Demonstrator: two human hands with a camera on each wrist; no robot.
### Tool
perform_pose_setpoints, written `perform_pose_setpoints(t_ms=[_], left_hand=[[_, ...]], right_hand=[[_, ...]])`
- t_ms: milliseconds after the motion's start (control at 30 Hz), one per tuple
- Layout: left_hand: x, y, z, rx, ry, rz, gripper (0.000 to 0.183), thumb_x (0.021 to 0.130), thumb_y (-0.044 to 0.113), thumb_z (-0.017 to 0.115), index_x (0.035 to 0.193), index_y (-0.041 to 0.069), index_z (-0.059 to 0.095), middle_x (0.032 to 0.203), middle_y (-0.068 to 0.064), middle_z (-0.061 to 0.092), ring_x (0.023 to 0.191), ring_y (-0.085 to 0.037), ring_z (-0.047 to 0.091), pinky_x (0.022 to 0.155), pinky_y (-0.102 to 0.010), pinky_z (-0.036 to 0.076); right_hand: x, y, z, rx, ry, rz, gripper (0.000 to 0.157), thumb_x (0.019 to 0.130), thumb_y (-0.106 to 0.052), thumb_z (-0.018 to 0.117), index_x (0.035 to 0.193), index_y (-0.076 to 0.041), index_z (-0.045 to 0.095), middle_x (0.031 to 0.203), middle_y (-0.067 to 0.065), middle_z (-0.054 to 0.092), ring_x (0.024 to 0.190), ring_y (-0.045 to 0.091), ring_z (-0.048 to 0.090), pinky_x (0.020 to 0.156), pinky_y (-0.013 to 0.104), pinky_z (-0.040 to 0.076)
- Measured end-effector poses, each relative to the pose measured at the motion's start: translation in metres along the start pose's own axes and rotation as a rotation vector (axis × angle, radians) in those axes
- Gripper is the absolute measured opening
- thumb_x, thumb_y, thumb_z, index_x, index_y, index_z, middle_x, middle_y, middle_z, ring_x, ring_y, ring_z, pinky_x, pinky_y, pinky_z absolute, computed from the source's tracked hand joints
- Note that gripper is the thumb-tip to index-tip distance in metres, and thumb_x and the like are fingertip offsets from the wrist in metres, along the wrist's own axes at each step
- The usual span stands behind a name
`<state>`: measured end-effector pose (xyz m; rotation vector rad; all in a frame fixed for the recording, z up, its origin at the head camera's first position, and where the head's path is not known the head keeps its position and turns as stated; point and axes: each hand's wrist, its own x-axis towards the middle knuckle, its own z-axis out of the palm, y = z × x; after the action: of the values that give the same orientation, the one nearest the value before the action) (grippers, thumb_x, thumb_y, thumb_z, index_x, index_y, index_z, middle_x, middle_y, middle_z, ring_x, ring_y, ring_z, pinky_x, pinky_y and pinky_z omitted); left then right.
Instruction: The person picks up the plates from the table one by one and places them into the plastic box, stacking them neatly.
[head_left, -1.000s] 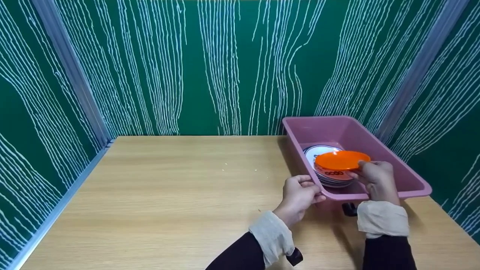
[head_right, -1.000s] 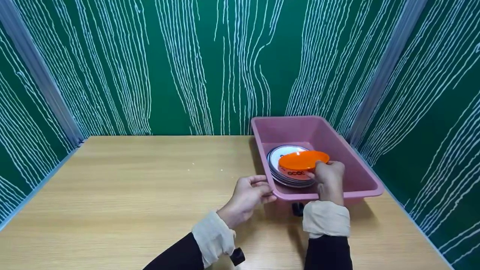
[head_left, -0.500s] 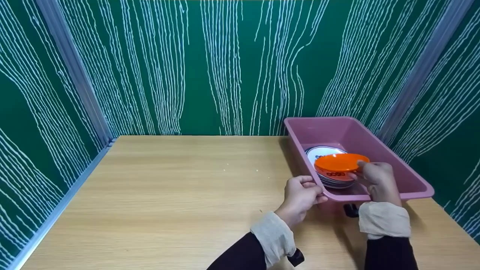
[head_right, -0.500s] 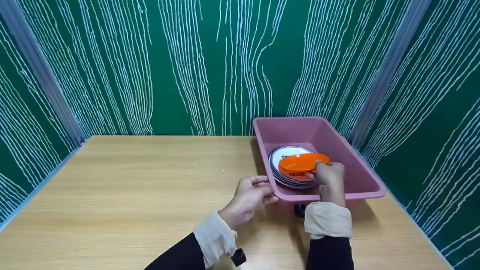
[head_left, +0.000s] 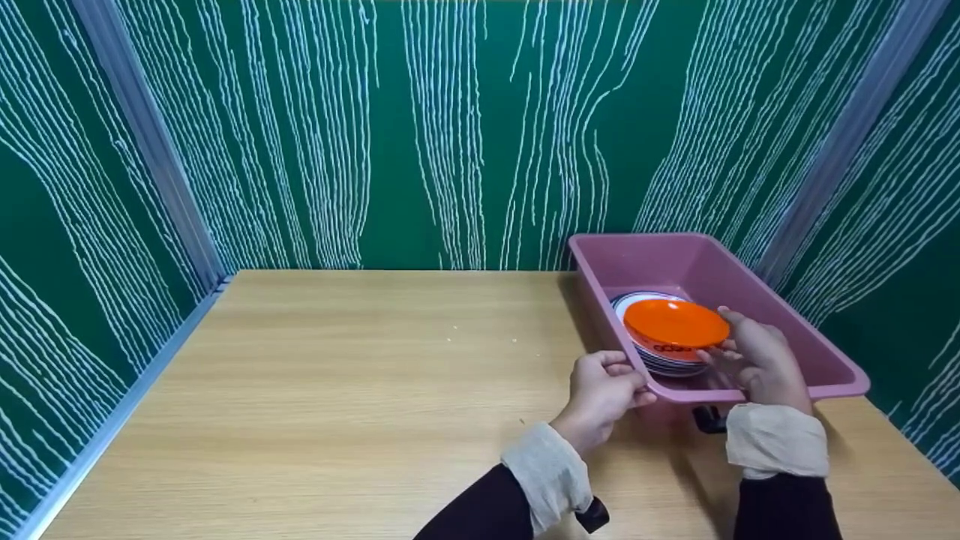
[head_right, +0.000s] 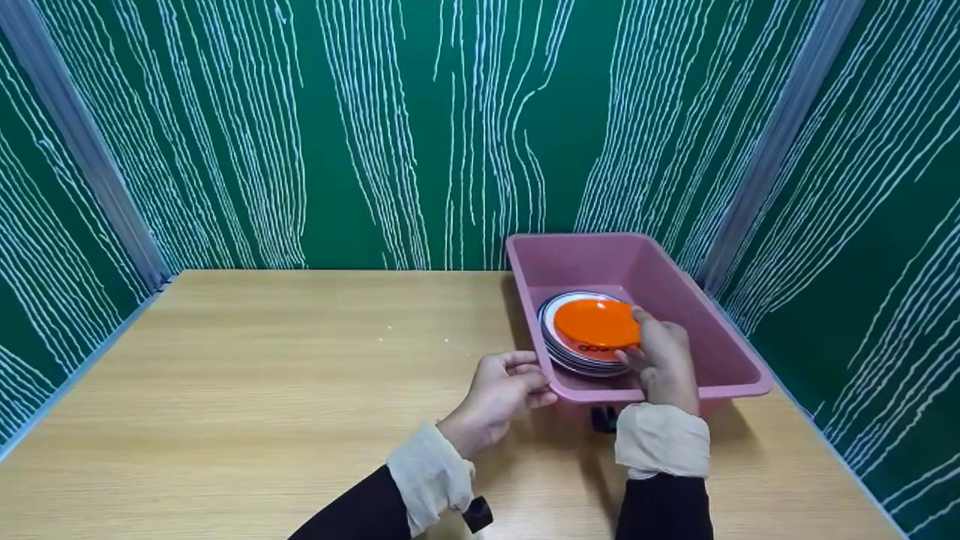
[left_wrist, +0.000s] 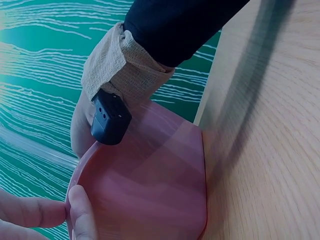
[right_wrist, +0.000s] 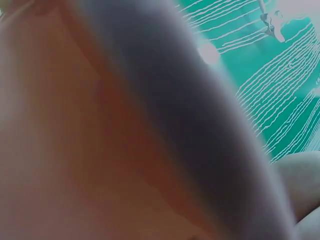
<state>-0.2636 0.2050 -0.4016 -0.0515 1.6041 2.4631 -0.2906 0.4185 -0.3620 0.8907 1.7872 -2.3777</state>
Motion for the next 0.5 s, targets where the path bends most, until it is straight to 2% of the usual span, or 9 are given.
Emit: perform_pose_setpoints(t_ms=[100,200,267,400,500], left_hand=[[-0.0008,0.0004,0.0001,0.002,0.000,-0.003,0.028,0.082,-0.021,0.066,0.104,-0.003,0.064,0.083,-0.015,0.065,0.059,-0.018,0.061,0.055,-0.029,0.061],[-0.0011,0.0004,-0.0001,0.007,-0.002,-0.005,0.029,0.082,-0.022,0.065,0.105,-0.003,0.064,0.084,-0.016,0.066,0.059,-0.018,0.061,0.056,-0.029,0.061],[-0.0009,0.0005,-0.0004,0.008,-0.002,-0.006,0.029,0.082,-0.022,0.064,0.105,-0.003,0.063,0.085,-0.017,0.066,0.059,-0.018,0.062,0.056,-0.029,0.061],[-0.0001,0.0001,-0.0012,0.003,-0.005,-0.004,0.030,0.082,-0.022,0.064,0.106,-0.004,0.063,0.088,-0.018,0.066,0.059,-0.019,0.062,0.056,-0.029,0.061],[0.0007,-0.0008,-0.0016,-0.004,-0.005,-0.001,0.031,0.081,-0.022,0.065,0.106,-0.004,0.063,0.088,-0.018,0.065,0.060,-0.019,0.062,0.056,-0.030,0.062]], right_hand=[[0.0007,0.0026,-0.0006,-0.021,0.012,-0.007,0.074,0.100,-0.044,0.063,0.160,-0.019,0.027,0.131,0.010,0.045,0.095,0.023,0.069,0.089,0.034,0.060],[0.0002,0.0025,-0.0005,0.017,0.014,0.017,0.076,0.099,-0.044,0.064,0.161,-0.024,0.025,0.134,0.009,0.043,0.099,0.024,0.068,0.090,0.035,0.059],[-0.0001,0.0021,0.0009,0.029,0.035,0.029,0.079,0.098,-0.046,0.065,0.162,-0.026,0.023,0.133,0.008,0.044,0.095,0.023,0.068,0.090,0.034,0.059],[0.0005,0.0013,0.0035,0.024,0.077,0.032,0.080,0.098,-0.047,0.065,0.162,-0.024,0.022,0.119,0.008,0.054,0.067,0.019,0.063,0.083,0.032,0.061],[0.0013,0.0017,0.0048,0.003,0.095,0.020,0.081,0.099,-0.047,0.063,0.162,-0.019,0.020,0.110,0.011,0.056,0.055,0.019,0.060,0.078,0.032,0.062]])
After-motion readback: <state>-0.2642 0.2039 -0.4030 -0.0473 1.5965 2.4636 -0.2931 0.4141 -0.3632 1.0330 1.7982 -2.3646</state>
